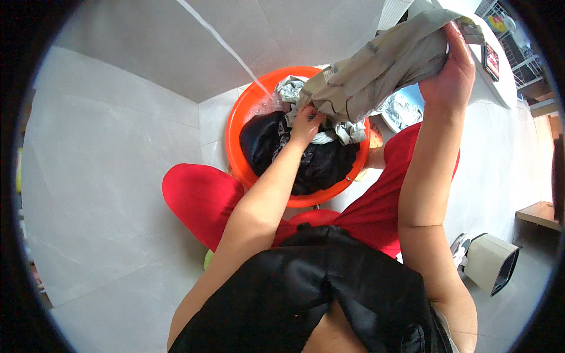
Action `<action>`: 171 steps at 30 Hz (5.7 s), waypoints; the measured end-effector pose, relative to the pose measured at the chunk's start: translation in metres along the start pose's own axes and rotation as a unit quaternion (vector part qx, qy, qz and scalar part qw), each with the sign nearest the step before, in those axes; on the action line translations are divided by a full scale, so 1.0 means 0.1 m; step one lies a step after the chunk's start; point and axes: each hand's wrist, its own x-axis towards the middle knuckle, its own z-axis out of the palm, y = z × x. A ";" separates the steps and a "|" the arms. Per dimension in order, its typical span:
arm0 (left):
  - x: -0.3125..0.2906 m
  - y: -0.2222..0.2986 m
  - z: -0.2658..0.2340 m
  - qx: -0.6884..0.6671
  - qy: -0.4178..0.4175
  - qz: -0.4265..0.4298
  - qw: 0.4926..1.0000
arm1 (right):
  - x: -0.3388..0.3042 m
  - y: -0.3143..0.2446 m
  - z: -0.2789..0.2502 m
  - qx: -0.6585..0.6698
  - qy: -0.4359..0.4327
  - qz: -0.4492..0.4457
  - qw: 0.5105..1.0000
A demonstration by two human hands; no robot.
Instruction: The person washes dark and light clothing by hand in a large orange basin filled with soapy water under a running tap.
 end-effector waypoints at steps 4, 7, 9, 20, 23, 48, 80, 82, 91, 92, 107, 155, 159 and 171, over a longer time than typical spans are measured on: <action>-0.14 0.38 -0.33 -0.215 0.055 -0.200 0.954 | -0.01 0.03 -0.09 -0.104 0.081 -0.029 0.991; -0.03 0.47 -0.84 -0.258 0.112 -0.171 0.944 | 0.06 0.21 -0.21 -0.293 0.041 -0.102 0.950; 0.12 0.92 -1.08 -0.279 0.137 -0.147 0.939 | 0.07 0.27 -0.27 -0.370 0.047 -0.081 0.924; 0.29 2.45 -2.65 -0.327 0.157 -0.045 0.931 | 0.18 0.14 -0.26 -0.153 0.226 0.039 0.961; 0.25 2.30 -2.76 -0.246 0.193 -0.093 0.945 | 0.17 0.26 -0.16 -0.148 0.191 0.104 0.965; 2.17 5.07 -3.50 0.521 0.254 0.191 0.792 | -0.73 1.19 0.45 -0.644 -0.395 0.122 0.644; 0.18 0.57 -1.00 0.372 -0.200 -0.046 0.905 | -1.07 2.67 -1.47 -0.773 -0.258 0.377 0.440; 0.23 0.47 -0.79 0.397 -0.206 -0.053 0.893 | -1.09 2.80 -1.07 -0.702 -0.319 0.314 0.553; 0.41 -0.06 -1.56 0.373 -0.337 -0.161 0.849 | -0.90 2.55 -0.99 -0.618 -0.293 0.268 0.678; 0.44 0.00 -1.62 0.393 -0.299 -0.170 0.852 | -0.89 2.53 -1.03 -0.715 -0.220 0.230 0.622; 0.15 0.41 -0.88 0.453 -0.318 -0.057 0.831 | -2.00 2.33 -0.11 -0.568 -0.422 0.258 0.658; -0.16 2.42 -2.07 -0.145 0.035 -0.021 0.989 | 0.10 0.58 0.32 -0.590 -0.211 0.051 0.778; -0.02 2.91 -2.18 -0.080 -0.035 0.020 0.996 | -0.13 0.84 0.35 -0.537 -0.368 0.121 0.749; 0.03 3.10 -1.83 0.150 -0.074 0.022 0.986 | -0.04 0.72 0.63 -0.546 -0.496 0.029 0.674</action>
